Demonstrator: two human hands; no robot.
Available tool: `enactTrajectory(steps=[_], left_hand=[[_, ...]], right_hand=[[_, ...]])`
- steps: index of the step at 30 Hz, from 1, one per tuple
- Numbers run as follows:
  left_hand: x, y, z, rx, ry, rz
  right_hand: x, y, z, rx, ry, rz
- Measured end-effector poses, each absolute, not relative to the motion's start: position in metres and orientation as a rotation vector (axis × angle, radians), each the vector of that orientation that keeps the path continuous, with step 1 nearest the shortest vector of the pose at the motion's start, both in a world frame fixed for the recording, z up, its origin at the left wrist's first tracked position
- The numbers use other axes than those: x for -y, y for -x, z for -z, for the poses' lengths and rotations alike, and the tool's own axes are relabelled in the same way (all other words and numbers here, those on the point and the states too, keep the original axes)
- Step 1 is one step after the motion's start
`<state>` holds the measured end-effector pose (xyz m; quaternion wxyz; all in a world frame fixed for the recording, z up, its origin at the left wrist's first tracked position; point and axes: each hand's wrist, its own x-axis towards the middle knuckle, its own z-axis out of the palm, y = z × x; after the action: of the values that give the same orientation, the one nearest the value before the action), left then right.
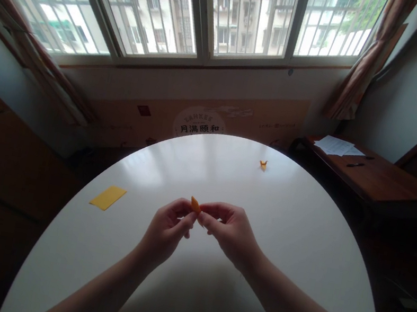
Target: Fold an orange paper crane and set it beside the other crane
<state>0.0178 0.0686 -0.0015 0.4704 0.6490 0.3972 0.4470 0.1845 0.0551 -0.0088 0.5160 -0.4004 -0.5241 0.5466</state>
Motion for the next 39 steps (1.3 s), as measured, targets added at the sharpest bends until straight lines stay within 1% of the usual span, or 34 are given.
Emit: enactTrajectory(steps=[4,12,20,27,34,39], left_hand=[[-0.069,-0.017,0.002,-1.023,-1.641,-1.106],[-0.07,-0.017,0.002,-1.058,-1.613,-1.111],[-0.072,-0.017,0.0,-1.042,-1.601,-1.055],[-0.076,-0.017,0.0,-1.037,-1.406,-1.002],[-0.078,-0.016,-0.006,-1.028,-1.185,-0.856],[-0.077,-0.015,-0.01,-1.023,-1.232,-0.818]], right_hand=[[-0.056,-0.185,0.007,1.218,0.927,-1.379],[-0.055,-0.182,0.006,1.17,0.99,-1.355],[-0.055,-0.182,0.006,1.043,1.043,-1.413],[-0.056,-0.186,0.007,1.082,1.08,-1.46],[-0.059,-0.187,0.004,1.093,1.12,-1.534],[-0.06,-0.189,0.004,1.134,1.146,-1.605]])
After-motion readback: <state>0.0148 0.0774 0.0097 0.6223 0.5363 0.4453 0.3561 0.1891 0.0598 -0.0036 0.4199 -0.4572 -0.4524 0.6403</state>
